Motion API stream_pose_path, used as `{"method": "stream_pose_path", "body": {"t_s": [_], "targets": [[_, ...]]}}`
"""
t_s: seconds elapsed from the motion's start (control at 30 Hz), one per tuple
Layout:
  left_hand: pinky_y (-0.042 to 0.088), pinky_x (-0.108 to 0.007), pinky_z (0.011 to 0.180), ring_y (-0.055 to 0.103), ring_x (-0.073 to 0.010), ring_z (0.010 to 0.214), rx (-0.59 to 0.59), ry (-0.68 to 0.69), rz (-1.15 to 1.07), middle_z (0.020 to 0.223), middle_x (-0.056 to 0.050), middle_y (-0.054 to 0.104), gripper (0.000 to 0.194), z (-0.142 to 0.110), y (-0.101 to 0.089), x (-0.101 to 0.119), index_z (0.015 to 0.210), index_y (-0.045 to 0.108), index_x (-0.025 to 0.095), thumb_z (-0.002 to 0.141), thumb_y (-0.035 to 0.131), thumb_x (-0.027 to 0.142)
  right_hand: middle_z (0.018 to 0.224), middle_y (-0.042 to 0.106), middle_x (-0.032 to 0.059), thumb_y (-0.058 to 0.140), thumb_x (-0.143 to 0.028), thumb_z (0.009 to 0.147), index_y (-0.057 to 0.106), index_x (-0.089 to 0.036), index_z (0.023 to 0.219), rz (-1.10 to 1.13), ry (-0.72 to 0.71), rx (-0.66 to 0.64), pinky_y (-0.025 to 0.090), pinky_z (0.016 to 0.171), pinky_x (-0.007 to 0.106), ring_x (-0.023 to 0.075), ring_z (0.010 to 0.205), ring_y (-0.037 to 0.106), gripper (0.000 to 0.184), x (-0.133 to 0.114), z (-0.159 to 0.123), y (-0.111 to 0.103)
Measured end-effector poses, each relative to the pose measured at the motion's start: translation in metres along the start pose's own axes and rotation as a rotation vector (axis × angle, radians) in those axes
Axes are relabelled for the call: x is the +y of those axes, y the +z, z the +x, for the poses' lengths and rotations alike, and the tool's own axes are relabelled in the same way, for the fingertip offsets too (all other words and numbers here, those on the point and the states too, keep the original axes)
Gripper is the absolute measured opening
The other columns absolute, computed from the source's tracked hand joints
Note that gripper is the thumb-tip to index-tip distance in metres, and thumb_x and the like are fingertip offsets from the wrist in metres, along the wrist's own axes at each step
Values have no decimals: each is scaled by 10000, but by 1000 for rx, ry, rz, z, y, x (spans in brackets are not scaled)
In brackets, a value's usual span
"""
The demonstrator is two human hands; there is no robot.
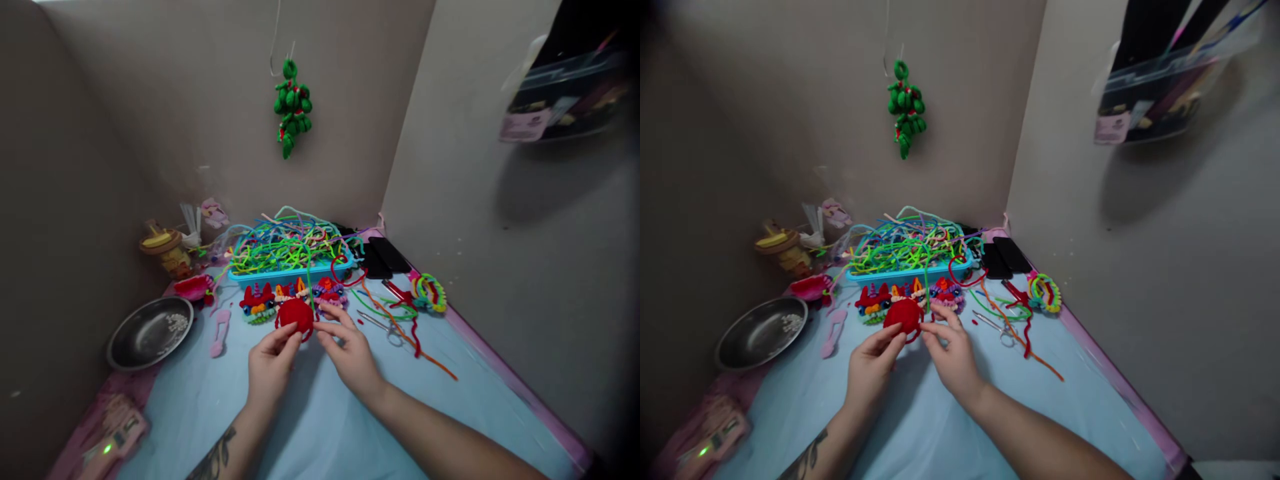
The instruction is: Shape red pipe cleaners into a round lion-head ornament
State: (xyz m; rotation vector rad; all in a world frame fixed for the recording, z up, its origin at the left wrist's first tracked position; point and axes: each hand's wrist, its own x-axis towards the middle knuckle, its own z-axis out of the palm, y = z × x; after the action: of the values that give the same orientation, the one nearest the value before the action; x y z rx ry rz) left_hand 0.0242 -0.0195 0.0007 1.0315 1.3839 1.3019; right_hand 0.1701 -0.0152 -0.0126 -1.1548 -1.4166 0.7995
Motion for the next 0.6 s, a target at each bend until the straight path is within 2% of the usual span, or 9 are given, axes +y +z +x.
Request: {"method": "stream_pose_path", "body": {"t_s": [0.3, 0.43, 0.6], "targets": [[348, -162, 367, 417, -55, 405, -92, 1, 23, 577, -18, 644, 368, 2, -1, -5, 895, 710, 127, 620, 731, 370, 1330, 441, 78, 695, -380, 682, 696, -211, 721, 346, 247, -30, 357, 971, 388, 252, 1171, 462, 174, 4, 5, 2], [337, -169, 359, 394, -55, 386, -93, -16, 31, 493, 10, 578, 391, 1, 2, -4, 879, 710, 115, 603, 737, 391, 1340, 429, 76, 710, -382, 669, 661, -194, 666, 425, 274, -40, 347, 982, 391, 258, 1197, 439, 194, 4, 5, 3], [339, -180, 363, 404, -64, 379, -90, -19, 36, 471, 12, 566, 387, 0, 4, -2, 854, 716, 118, 589, 742, 398, 1351, 403, 83, 623, -395, 758, 609, -184, 649, 369, 227, -85, 323, 1005, 392, 243, 1244, 392, 238, 5, 4, 4]]}}
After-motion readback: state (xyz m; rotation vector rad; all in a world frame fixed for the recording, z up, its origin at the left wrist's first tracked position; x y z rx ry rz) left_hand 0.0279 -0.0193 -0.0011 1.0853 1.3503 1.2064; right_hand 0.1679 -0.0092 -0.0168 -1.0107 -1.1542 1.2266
